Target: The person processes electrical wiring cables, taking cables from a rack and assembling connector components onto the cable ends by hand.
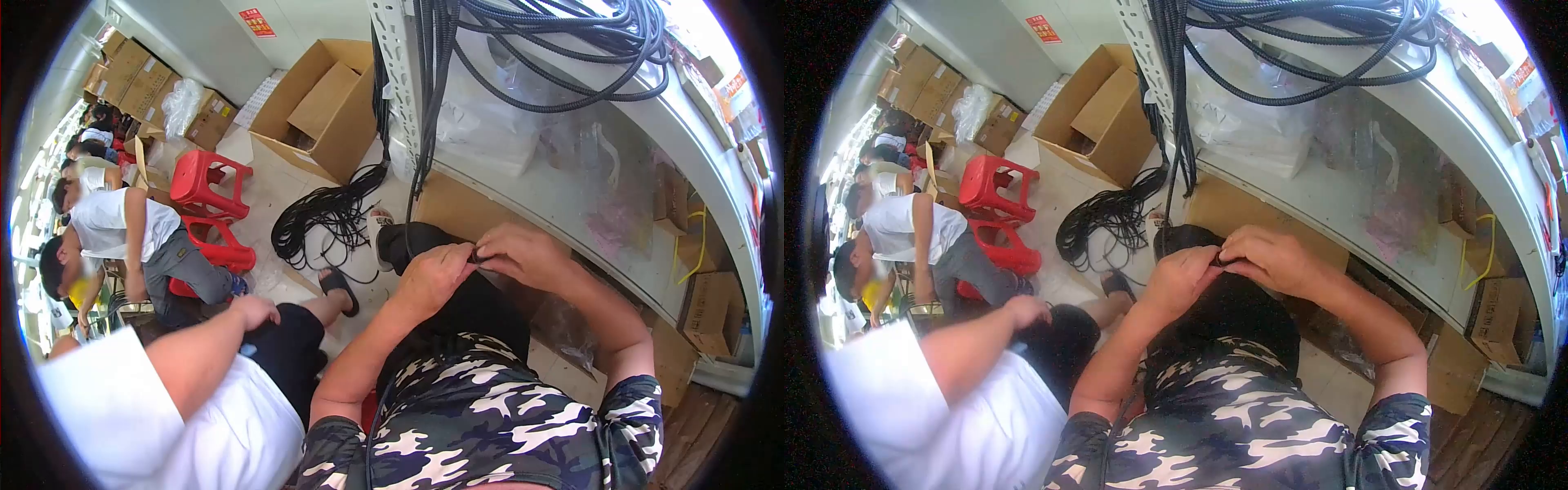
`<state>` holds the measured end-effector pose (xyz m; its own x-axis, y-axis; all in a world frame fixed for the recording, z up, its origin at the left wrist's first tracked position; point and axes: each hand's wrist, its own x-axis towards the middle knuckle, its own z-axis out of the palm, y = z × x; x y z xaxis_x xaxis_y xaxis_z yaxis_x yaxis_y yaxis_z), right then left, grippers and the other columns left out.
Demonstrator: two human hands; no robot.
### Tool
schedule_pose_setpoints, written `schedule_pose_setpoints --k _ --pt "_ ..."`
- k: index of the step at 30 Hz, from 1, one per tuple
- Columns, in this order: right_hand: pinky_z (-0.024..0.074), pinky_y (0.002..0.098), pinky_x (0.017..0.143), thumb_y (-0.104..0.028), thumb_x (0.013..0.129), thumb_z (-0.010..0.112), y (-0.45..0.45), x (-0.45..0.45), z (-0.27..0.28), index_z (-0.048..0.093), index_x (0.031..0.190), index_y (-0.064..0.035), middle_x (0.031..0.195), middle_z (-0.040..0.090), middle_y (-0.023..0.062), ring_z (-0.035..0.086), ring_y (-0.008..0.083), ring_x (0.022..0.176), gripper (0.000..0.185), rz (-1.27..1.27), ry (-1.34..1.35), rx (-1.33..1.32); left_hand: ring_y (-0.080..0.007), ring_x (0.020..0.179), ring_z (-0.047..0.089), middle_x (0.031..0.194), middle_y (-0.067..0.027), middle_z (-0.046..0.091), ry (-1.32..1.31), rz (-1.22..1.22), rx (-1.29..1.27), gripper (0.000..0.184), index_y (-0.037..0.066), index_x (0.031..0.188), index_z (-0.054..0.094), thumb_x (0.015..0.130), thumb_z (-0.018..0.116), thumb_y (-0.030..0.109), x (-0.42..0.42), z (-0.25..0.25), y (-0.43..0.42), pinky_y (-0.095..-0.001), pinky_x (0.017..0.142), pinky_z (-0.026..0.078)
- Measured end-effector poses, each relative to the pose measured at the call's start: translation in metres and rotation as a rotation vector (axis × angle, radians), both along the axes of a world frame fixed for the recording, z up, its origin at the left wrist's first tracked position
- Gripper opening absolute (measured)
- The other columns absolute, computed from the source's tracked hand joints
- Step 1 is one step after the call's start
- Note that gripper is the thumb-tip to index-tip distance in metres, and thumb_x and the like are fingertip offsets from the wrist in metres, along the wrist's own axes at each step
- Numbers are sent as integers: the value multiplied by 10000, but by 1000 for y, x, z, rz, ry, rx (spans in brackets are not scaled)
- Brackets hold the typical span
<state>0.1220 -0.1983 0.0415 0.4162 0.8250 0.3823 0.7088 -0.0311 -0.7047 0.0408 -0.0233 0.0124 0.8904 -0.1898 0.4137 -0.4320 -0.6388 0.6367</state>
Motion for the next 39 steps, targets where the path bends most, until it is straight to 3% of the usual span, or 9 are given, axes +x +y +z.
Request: schedule_pose_setpoints --k 5,9,13,16,22,25,27,31,39 --pt "457 308 658 -182 682 706 -2 6 4 553 953 -55 896 572 93 558 261 774 336 -162 254 -748 -293 714 570 772 -138 572 61 -98 121 208 3 916 516 750 587 106 -1 0 -2 -358 610 452" --pt "429 354 626 -192 661 719 -11 2 19 548 966 -50 761 553 88 525 282 674 377 -62 321 -164 -298 725 566 781 -137 571 343 -155 -228 201 9 916 521 758 580 119 3 2 3 -355 614 453" --pt "418 373 638 -197 635 729 -18 6 5 542 978 -57 772 551 94 521 291 671 415 56 -202 -162 -322 738 559 799 -145 570 356 -236 -224 203 4 918 521 766 577 126 6 3 1 -370 624 451" --pt "419 368 632 -255 650 703 -22 1 4 542 981 -75 733 545 92 529 282 678 409 -89 -280 -633 -328 741 557 810 -148 569 125 -172 -52 200 1 919 520 769 572 122 5 -3 -6 -373 634 451" --pt "412 373 579 -348 733 598 -18 6 6 563 824 -87 671 544 81 530 293 650 279 -33 -289 -113 -324 739 557 812 -145 567 193 -234 -184 186 7 899 520 759 573 118 6 -1 -4 -375 634 455" --pt "417 360 634 -320 718 626 -25 4 6 559 881 -86 767 569 78 540 290 712 293 -6 -399 -508 -319 732 556 816 -139 569 146 -188 -92 168 12 895 521 769 564 114 6 -4 -9 -379 625 452" --pt "410 344 673 -303 704 641 -21 5 7 538 966 -85 847 570 77 539 270 783 356 -27 131 -898 -317 720 555 795 -137 568 139 -189 -113 159 11 891 518 775 559 112 7 -5 -10 -375 612 447" --pt "389 341 664 -310 724 605 -20 7 20 540 826 -75 767 553 45 534 240 759 264 -5 -336 -273 -320 689 546 719 -144 559 543 -310 -349 149 5 878 507 783 554 110 9 4 -1 -363 575 430" --pt "362 339 592 -291 773 533 -21 13 25 503 740 -52 650 492 57 483 227 627 242 230 -680 -426 -305 668 563 697 -152 548 366 -374 -38 154 -1 825 479 787 538 135 13 5 -9 -378 569 432"
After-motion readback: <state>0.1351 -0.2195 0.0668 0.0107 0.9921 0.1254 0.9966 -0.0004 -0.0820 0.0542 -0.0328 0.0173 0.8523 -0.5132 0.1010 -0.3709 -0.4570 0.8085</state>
